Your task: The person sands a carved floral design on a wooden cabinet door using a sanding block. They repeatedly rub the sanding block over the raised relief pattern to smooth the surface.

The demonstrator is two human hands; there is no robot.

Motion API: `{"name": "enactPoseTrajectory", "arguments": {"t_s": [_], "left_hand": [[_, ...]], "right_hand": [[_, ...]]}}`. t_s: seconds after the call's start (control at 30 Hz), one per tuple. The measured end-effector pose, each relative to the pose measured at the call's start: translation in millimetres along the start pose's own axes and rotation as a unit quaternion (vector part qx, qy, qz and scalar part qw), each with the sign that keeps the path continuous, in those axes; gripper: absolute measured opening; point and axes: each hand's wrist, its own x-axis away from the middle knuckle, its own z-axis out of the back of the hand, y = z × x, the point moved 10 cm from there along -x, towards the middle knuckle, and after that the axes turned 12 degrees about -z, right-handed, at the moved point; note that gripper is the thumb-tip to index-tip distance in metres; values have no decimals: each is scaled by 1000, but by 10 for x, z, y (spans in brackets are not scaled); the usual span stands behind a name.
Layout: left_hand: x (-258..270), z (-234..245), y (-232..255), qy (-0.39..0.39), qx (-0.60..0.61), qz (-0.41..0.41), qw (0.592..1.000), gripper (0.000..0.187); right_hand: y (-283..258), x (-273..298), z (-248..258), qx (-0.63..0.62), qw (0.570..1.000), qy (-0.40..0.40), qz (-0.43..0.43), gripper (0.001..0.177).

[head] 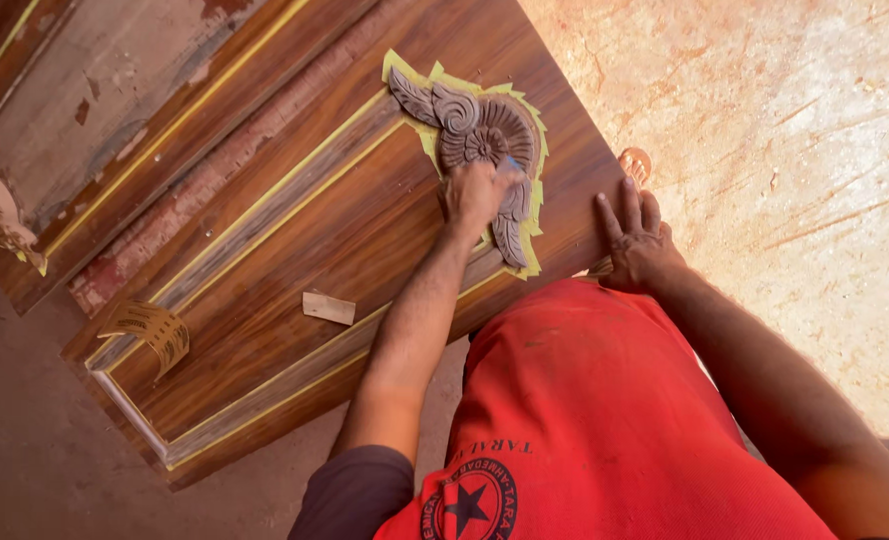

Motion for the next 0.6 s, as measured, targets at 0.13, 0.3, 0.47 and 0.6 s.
{"name": "enactPoseTrajectory", "arguments": {"t_s": [0.13, 0.3, 0.47, 0.6], "left_hand": [[-70, -152, 159, -50, -93, -108, 989, 44], [-123, -185, 380, -89, -211, -144, 963, 44], [-157, -275, 658, -145, -247, -223, 932, 35], [-48, -271, 705, -97, -257, -259, 926, 37]], "right_hand": [[62, -81, -14, -33, 999, 1, 9, 140], [34, 5, -22, -18, 1000, -13, -1, 142], [79, -33, 40, -38, 998, -42, -10, 142], [56, 61, 19, -59, 998, 7, 13, 137]]}}
